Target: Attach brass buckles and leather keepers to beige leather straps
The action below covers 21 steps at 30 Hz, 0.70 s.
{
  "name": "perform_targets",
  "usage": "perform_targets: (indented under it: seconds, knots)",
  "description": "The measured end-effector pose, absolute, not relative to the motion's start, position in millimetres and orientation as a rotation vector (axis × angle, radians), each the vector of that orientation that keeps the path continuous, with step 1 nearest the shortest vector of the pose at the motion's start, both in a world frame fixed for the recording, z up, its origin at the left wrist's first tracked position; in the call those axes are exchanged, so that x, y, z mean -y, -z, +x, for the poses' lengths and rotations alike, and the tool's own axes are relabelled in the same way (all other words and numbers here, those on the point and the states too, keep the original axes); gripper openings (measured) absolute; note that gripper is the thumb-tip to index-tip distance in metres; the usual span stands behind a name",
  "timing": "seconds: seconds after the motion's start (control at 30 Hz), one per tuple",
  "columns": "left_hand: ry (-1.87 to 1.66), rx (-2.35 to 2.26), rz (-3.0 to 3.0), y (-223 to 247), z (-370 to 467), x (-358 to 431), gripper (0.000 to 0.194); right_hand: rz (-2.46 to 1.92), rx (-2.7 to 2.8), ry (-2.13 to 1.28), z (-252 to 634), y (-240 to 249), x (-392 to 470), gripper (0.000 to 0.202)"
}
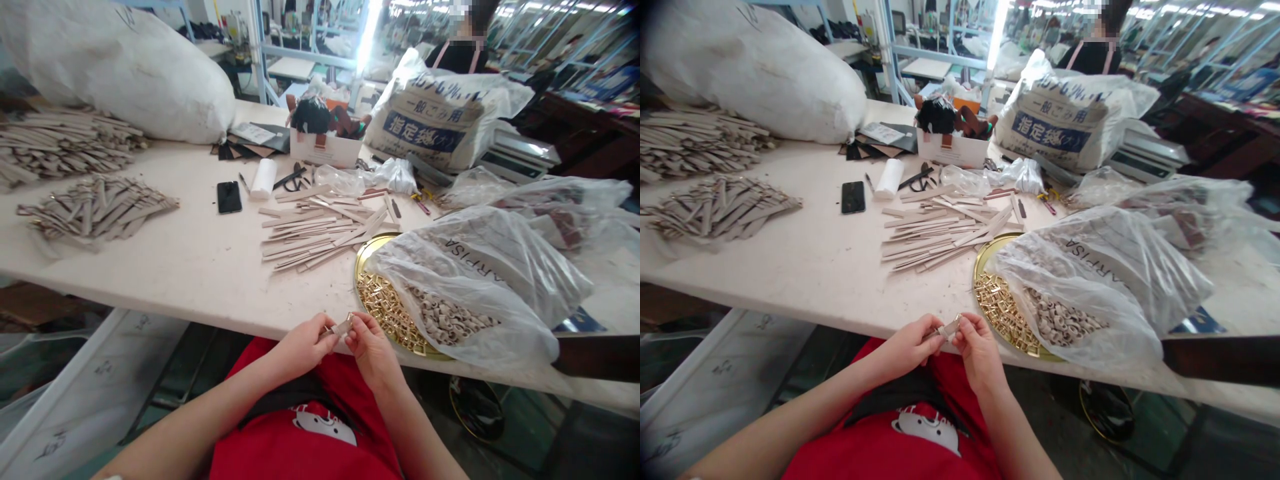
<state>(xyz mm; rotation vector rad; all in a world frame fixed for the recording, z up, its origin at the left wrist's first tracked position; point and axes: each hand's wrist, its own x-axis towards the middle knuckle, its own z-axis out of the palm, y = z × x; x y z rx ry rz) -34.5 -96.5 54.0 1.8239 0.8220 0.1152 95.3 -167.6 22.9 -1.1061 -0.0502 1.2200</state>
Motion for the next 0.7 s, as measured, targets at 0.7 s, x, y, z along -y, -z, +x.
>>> perform_targets:
  seconds: [0.7]
  knots:
    - [-0.283,-0.809,1.471,-40.4,-26.3,96.2,0.020,-1.227,0.316,-1.137,78.2,-20.6,165.6,0.017]
